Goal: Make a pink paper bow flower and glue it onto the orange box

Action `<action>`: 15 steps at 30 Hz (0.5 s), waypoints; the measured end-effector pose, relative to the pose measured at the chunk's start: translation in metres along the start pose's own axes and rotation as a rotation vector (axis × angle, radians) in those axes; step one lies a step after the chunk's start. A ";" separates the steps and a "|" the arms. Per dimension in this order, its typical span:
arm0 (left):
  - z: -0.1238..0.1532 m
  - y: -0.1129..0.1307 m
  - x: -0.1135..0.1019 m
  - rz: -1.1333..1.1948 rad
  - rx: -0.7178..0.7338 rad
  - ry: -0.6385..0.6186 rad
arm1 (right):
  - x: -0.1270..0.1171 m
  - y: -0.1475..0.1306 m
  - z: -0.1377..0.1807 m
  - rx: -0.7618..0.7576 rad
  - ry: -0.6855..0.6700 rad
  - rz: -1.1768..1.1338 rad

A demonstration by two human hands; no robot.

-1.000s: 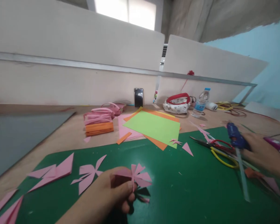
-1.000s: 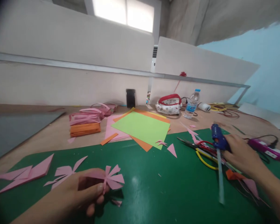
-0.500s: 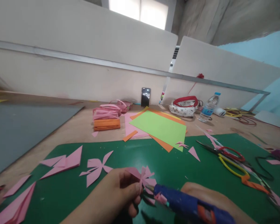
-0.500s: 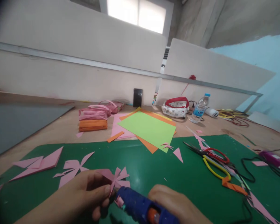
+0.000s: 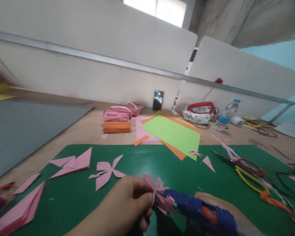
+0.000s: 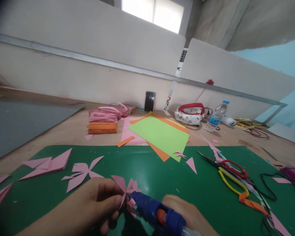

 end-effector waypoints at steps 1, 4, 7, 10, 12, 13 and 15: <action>0.001 0.001 0.000 -0.006 -0.001 0.000 | 0.001 0.003 0.000 -0.002 0.003 0.000; 0.002 0.002 0.001 -0.021 -0.009 -0.003 | 0.004 0.008 -0.001 -0.031 0.023 0.020; 0.003 0.003 0.002 -0.019 -0.013 -0.014 | 0.006 0.010 -0.001 -0.065 0.033 0.055; 0.003 0.004 0.004 -0.011 0.001 -0.030 | 0.007 0.012 -0.003 -0.056 0.032 0.076; 0.003 0.003 0.004 -0.009 0.006 -0.035 | 0.006 0.010 -0.003 -0.047 0.027 0.099; 0.002 0.002 0.004 -0.009 0.006 -0.038 | 0.005 0.007 -0.003 -0.049 0.020 0.111; 0.001 0.001 0.004 -0.007 0.007 -0.035 | 0.002 -0.001 0.000 -0.059 0.008 0.125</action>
Point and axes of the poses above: each hand's wrist, its own z-axis away from the middle knuckle, its own x-axis out of the palm, y = z × x, the point moved 8 cm from there along -z, towards the middle knuckle, and after that the axes turned 5 degrees about z, right-handed, at the moved point
